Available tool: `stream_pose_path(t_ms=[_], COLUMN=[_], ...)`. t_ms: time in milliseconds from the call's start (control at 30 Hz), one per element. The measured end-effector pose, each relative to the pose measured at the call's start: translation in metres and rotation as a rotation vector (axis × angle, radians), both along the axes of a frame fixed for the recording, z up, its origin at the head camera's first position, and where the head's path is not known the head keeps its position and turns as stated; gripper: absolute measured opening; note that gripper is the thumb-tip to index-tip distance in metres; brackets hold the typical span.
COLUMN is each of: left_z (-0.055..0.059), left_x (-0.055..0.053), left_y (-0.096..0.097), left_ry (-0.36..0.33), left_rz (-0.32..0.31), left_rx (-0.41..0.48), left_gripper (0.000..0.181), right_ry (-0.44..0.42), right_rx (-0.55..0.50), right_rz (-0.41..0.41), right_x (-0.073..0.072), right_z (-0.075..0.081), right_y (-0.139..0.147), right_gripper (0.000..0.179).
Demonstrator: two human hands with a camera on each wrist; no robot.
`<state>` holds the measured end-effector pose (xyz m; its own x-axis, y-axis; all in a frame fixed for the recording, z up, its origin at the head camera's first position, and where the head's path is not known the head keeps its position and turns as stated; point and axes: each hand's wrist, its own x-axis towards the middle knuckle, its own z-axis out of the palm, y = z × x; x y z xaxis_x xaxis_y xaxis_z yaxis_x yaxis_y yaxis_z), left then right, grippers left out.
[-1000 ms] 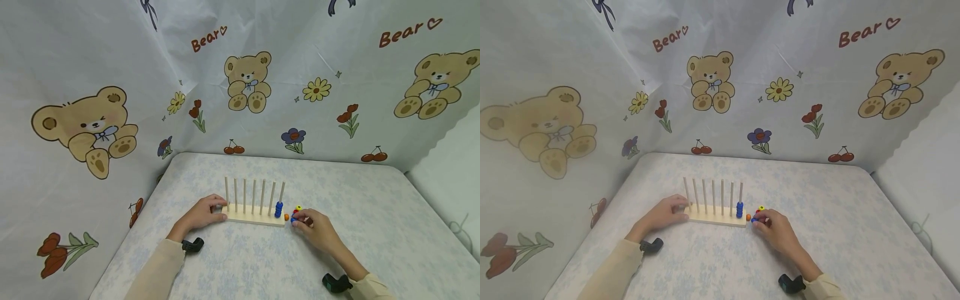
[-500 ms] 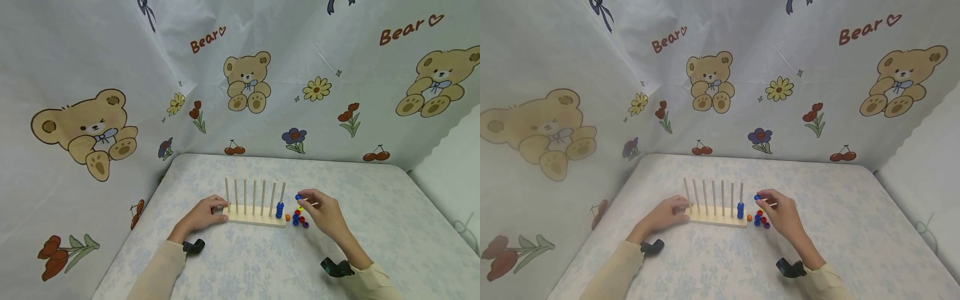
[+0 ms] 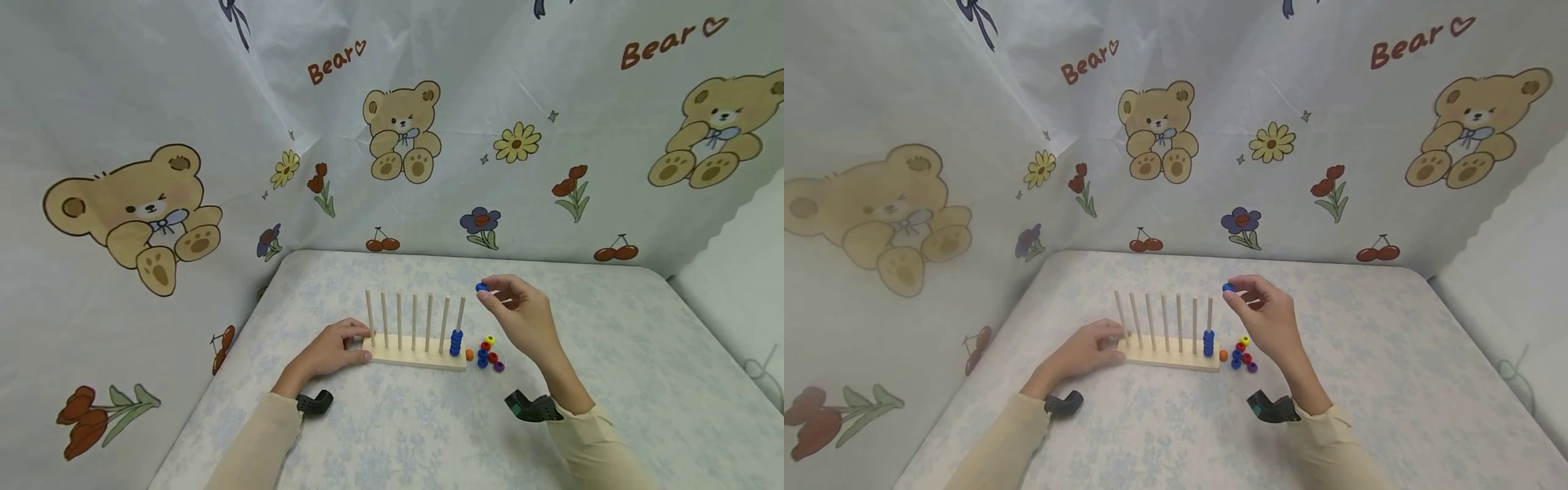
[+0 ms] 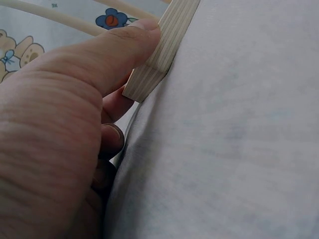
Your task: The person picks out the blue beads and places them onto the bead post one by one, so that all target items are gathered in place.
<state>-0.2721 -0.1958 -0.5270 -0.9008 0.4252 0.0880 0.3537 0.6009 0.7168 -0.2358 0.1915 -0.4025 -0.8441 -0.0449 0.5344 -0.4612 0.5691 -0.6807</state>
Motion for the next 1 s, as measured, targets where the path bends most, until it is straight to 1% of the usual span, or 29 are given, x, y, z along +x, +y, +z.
stream_pose_path(t_ms=[133,267,467,633,867,1000], left_z=[0.003,0.004,0.003,0.003,0.002,0.003], left_x=[0.0,0.001,0.0,0.001,0.0,0.0], left_y=[0.0,0.001,0.001,0.003,0.002,0.002], left_ry=[-0.006,-0.012,0.0,-0.02,-0.011,-0.01], left_rz=[-0.009,-0.007,0.003,-0.001,0.005,0.002], left_rx=[0.012,0.012,0.007,0.012,0.01,0.008], left_gripper=[0.043,0.043,0.041,0.042,0.045,0.045], right_ry=[0.008,0.0,-0.013,-0.019,-0.023,-0.025], right_rx=[-0.077,-0.104,-0.074,-0.051,-0.041,-0.039], right_rz=[0.025,0.062,0.072,0.088,0.125,0.128], right_x=[-0.003,-0.005,-0.007,-0.006,-0.004,-0.002], right_z=[0.007,0.007,0.003,0.001,0.003,0.004], right_y=[-0.011,-0.016,-0.019,-0.017,-0.019,-0.02], right_gripper=[0.024,0.024,0.024,0.021,0.019,0.018])
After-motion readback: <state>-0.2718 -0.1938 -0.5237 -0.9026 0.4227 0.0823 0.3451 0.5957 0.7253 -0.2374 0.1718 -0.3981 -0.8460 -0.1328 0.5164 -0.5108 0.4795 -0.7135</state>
